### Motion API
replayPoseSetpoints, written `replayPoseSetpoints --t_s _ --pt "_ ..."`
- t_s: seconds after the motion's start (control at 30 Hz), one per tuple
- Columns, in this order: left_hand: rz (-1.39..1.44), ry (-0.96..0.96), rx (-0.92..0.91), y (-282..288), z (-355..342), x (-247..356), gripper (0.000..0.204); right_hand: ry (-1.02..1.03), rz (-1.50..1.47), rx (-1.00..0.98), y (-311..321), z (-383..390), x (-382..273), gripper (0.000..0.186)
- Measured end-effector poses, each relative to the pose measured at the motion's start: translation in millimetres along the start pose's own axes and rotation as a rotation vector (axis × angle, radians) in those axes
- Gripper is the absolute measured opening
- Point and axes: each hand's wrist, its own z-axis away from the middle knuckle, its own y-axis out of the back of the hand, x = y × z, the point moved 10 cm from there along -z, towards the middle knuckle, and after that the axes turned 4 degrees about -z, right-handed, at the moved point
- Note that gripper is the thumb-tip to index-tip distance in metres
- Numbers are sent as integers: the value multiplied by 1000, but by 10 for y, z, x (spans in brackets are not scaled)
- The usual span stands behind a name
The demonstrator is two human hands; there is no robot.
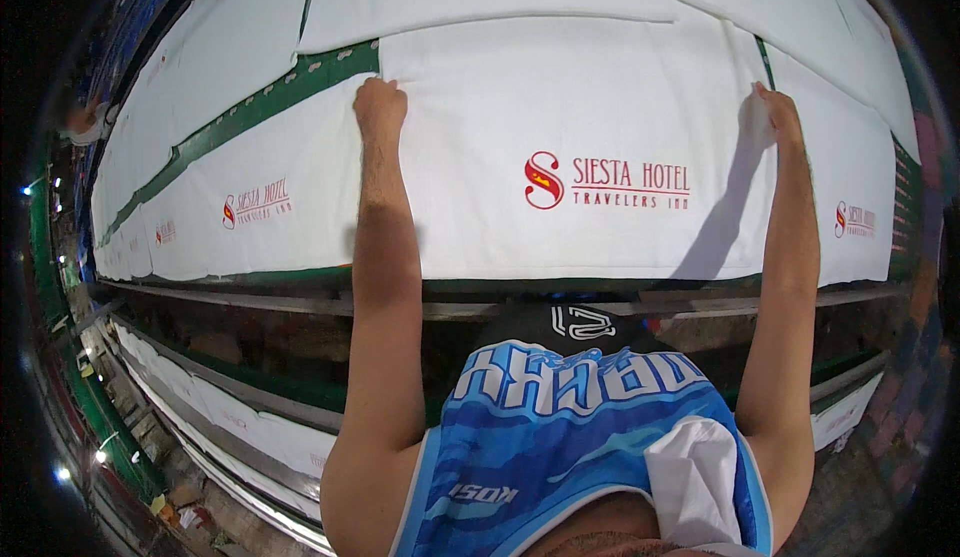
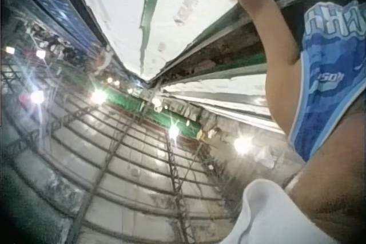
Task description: The person repeatedly folds white towels with a red logo on a green conveyor belt. The person picks up each towel, folds it in half, and places it back on the belt. The process is repeated for multiple towels throughout the clip.
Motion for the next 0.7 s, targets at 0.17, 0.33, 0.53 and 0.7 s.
replayPoseSetpoints --t_s 0.17,0.33,0.53,0.7 --pt "-71 25 44 21 1 90 40 -33 -72 -97 -16 -211 328 50" --pt "138 104 49 -133 -73 85 38 20 -110 -60 98 -21 299 43" --pt "1003 280 -82 -299 -118 -743 44 73 -417 -134 -110 285 84 35" --pt "1648 243 79 50 219 -462 31 170 -774 -109 460 310 291 34"
